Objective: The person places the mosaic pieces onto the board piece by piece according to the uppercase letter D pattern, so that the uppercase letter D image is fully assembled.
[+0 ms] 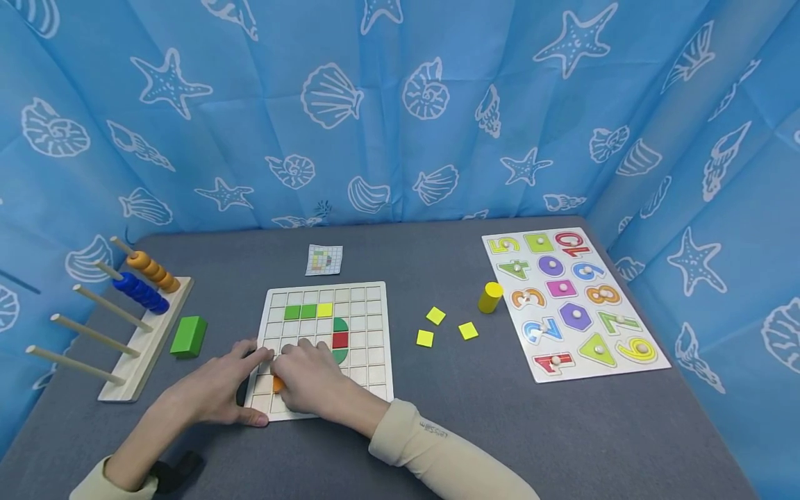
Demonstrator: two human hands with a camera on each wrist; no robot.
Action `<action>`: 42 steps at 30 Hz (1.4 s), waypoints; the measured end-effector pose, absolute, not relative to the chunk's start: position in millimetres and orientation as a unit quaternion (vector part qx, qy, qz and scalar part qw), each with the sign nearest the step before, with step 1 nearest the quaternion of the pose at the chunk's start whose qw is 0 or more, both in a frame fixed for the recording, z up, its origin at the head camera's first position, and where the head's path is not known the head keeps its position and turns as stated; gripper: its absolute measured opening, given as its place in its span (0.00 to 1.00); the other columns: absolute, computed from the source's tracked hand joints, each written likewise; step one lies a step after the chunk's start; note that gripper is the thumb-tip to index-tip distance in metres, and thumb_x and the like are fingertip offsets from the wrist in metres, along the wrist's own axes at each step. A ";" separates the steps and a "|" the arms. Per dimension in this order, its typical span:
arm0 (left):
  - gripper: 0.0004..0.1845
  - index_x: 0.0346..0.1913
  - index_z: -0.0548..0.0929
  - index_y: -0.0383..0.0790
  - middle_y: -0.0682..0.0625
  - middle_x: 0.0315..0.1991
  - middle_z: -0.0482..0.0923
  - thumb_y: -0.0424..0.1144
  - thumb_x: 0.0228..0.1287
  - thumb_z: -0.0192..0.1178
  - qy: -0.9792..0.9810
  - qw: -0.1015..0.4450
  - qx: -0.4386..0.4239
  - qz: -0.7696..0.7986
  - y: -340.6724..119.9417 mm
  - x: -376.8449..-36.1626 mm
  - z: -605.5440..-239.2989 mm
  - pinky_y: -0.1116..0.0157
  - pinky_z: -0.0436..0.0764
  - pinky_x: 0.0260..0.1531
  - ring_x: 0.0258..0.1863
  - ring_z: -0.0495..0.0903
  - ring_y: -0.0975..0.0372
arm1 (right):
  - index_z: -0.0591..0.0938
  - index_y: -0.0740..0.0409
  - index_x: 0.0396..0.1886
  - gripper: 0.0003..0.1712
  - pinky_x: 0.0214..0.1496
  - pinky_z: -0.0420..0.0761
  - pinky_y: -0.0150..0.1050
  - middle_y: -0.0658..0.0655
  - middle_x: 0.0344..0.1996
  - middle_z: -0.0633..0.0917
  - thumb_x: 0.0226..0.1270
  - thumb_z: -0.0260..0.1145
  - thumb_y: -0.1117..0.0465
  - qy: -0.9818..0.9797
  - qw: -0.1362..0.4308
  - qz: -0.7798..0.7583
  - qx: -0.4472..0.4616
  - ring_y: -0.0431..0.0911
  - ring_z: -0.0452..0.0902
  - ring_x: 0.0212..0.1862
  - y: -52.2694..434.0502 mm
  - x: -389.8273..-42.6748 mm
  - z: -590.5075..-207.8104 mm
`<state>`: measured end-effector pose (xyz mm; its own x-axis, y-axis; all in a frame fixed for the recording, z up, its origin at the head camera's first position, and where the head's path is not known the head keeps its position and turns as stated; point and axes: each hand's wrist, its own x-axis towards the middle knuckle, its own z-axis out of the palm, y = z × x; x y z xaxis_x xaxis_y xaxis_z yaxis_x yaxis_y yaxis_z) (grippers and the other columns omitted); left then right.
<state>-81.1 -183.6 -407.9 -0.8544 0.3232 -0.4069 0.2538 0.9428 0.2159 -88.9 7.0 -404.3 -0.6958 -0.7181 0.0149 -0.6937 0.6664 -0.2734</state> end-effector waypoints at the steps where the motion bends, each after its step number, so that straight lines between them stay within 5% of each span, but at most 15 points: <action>1: 0.57 0.71 0.73 0.43 0.31 0.72 0.65 0.66 0.36 0.81 0.960 0.224 0.149 0.077 -183.4 -81.2 -408.0 0.31 0.74 0.59 0.69 0.67 0.27 | 0.90 0.46 0.41 0.08 0.29 0.63 0.31 0.45 0.30 0.84 0.62 0.73 0.59 0.911 0.047 -0.131 -0.388 0.39 0.69 0.30 6.0 -88.8 -405.0; 42: 0.57 0.70 0.73 0.41 0.30 0.71 0.67 0.65 0.36 0.82 0.960 0.218 0.155 0.083 -183.8 -79.4 -407.7 0.32 0.75 0.59 0.67 0.68 0.26 | 0.90 0.47 0.35 0.03 0.26 0.65 0.30 0.47 0.29 0.85 0.65 0.72 0.60 0.917 0.004 -0.107 -0.384 0.40 0.73 0.30 0.1 -87.5 -411.3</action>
